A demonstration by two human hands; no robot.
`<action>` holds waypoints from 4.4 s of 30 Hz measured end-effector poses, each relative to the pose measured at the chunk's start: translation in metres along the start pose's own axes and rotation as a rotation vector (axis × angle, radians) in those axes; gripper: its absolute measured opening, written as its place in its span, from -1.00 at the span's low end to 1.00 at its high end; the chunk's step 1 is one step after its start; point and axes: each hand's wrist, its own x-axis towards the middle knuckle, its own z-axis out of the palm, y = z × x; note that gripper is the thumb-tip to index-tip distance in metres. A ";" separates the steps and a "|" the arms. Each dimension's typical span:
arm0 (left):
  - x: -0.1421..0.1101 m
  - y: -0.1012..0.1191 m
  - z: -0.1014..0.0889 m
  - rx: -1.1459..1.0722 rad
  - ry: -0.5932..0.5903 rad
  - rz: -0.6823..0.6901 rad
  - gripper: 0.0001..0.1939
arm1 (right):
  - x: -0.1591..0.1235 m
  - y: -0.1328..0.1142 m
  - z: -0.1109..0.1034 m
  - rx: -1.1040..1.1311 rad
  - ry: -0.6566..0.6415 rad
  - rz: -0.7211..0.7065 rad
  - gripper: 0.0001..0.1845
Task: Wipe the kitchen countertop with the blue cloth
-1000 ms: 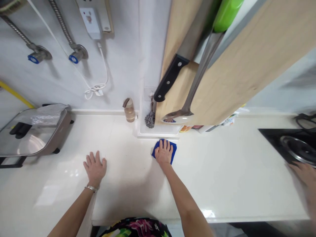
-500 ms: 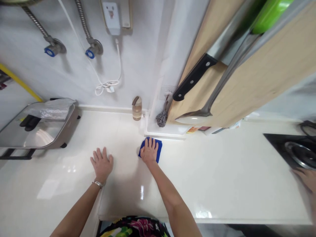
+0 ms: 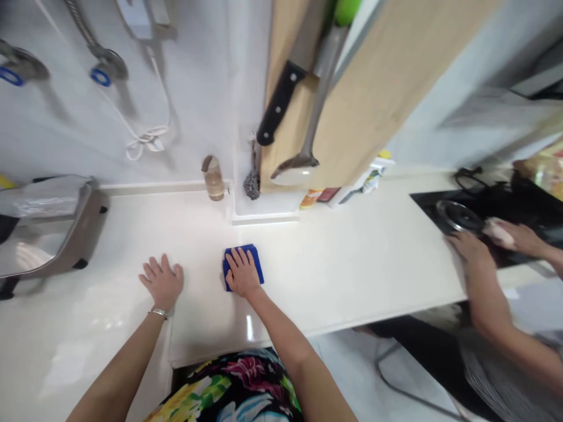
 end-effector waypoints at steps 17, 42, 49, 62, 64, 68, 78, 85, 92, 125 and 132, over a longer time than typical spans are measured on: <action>0.001 0.005 -0.001 -0.026 -0.084 0.005 -0.31 | -0.205 0.107 -0.043 -0.126 0.017 0.068 -0.32; -0.001 0.005 0.003 -0.026 -0.074 0.015 -0.31 | -0.211 0.115 -0.045 -0.310 -0.076 0.282 -0.29; -0.001 0.000 0.005 -0.067 -0.086 0.017 -0.32 | -0.180 0.052 -0.037 -0.200 -0.129 0.201 -0.29; 0.000 -0.017 -0.001 -0.074 -0.220 0.004 -0.32 | -0.116 -0.054 -0.001 -0.006 -0.099 0.030 -0.29; 0.003 -0.029 -0.013 -0.080 -0.309 0.042 -0.35 | -0.122 -0.049 -0.002 0.017 -0.084 -0.008 -0.31; -0.006 -0.074 -0.045 -0.057 -0.309 0.094 -0.39 | -0.146 -0.022 -0.007 0.015 -0.056 -0.128 -0.33; -0.086 -0.169 -0.095 0.079 -0.089 -0.167 -0.37 | -0.184 0.028 -0.015 -0.143 -0.088 -0.157 -0.25; -0.088 -0.164 -0.091 0.047 -0.117 -0.179 -0.40 | -0.151 -0.044 -0.001 -0.131 -0.203 -0.307 -0.24; -0.093 -0.168 -0.089 -0.013 -0.099 -0.151 -0.42 | -0.103 -0.150 0.029 -0.060 -0.325 -0.460 -0.26; -0.165 -0.045 -0.069 0.165 -0.091 0.079 -0.34 | -0.116 -0.037 0.049 0.219 0.142 -0.640 -0.38; -0.197 -0.053 -0.085 0.259 -0.080 -0.012 -0.32 | -0.115 -0.033 0.054 0.270 0.150 -0.652 -0.42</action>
